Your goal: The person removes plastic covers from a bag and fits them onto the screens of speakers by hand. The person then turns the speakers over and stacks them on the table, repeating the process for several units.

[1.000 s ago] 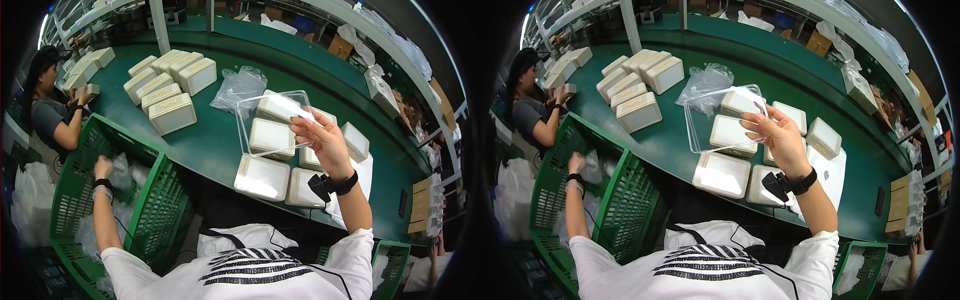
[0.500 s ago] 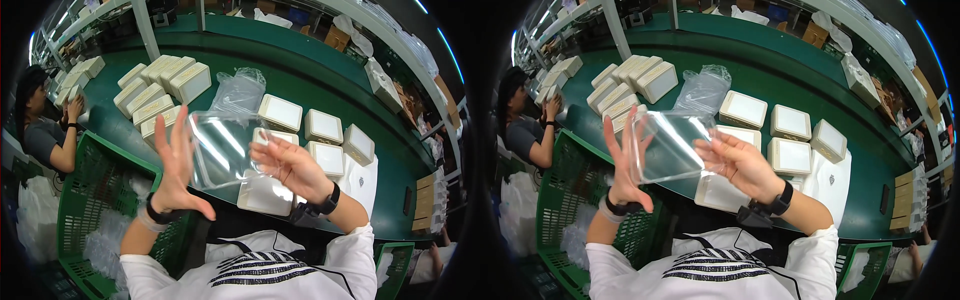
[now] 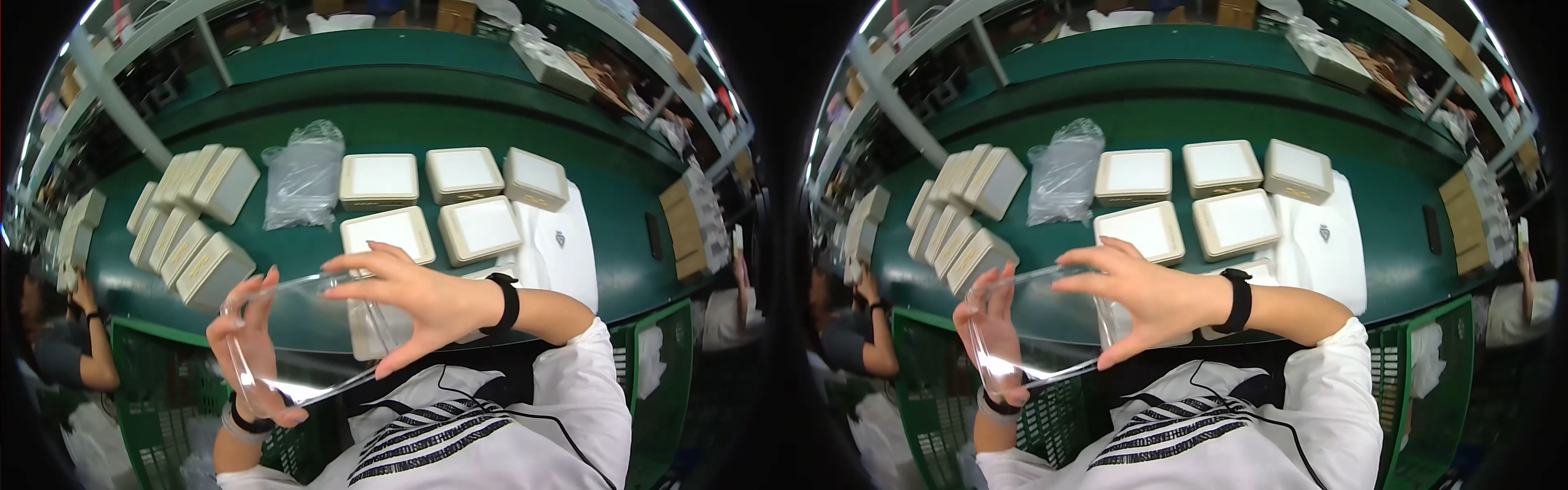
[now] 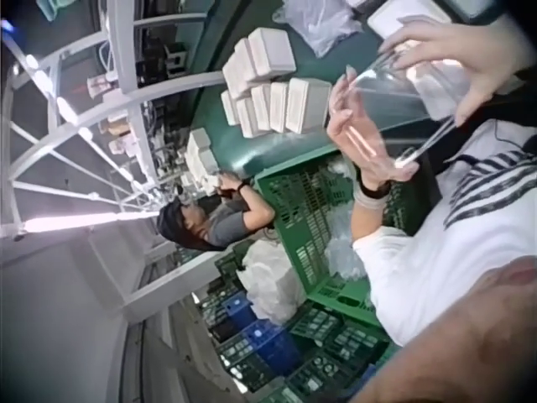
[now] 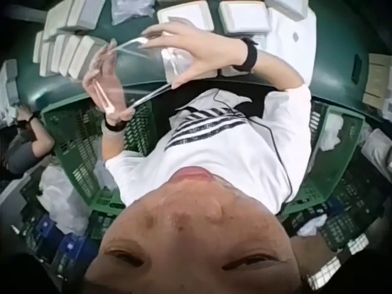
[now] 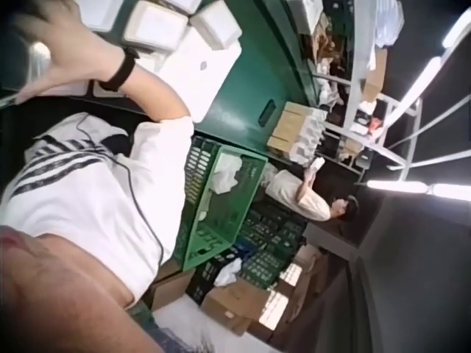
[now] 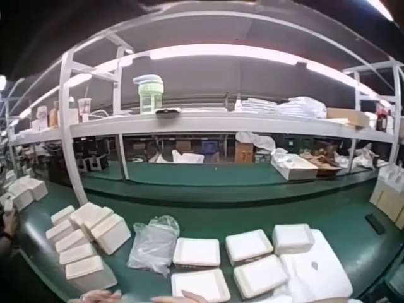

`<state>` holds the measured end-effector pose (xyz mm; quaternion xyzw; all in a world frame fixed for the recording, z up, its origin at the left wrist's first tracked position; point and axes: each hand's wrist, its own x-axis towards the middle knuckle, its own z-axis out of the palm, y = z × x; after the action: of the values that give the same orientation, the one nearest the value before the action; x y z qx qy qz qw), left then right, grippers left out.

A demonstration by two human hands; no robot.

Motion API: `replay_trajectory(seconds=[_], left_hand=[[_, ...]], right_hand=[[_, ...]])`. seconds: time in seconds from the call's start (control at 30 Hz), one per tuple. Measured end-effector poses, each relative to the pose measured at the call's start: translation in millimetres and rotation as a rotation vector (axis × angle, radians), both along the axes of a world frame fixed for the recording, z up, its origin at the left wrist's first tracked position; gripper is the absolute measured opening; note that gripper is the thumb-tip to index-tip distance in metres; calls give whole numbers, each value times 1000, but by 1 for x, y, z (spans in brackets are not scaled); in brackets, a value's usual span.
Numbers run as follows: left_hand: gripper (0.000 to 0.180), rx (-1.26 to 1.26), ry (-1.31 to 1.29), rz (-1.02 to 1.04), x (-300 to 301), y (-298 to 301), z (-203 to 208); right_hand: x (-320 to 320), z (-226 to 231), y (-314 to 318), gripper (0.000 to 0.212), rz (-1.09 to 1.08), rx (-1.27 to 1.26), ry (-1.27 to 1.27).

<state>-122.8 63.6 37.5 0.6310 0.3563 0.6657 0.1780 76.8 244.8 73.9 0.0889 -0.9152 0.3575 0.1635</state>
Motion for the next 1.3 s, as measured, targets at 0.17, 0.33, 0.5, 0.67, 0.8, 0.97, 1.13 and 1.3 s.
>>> replay_trajectory(seconds=[0.17,0.33,0.5,0.67,0.8,0.97,1.13,1.3], left_hand=[[135,-290,-104,127,28,6,3],[123,-463,-141,264,-10,26,22],[121,-829,372,90,-5,100,62],[113,-695,1006,-82,3,188,33],[124,-958,1098,-264,34,252,22],[136,-1193,1291,-326,51,302,13],[141,-1242,1240,-308,61,324,1],[142,-1260,1261,-331,64,331,0]], right_hand=[[28,-12,9,93,-20,-115,-81],[78,-9,113,89,-339,-106,-126],[110,-17,230,91,-569,174,-406],[88,-26,261,92,-536,243,-569],[90,-32,265,94,-538,254,-589],[81,-39,269,100,-492,262,-584],[86,-43,271,105,-499,231,-606],[86,-42,269,109,-532,239,-627]])
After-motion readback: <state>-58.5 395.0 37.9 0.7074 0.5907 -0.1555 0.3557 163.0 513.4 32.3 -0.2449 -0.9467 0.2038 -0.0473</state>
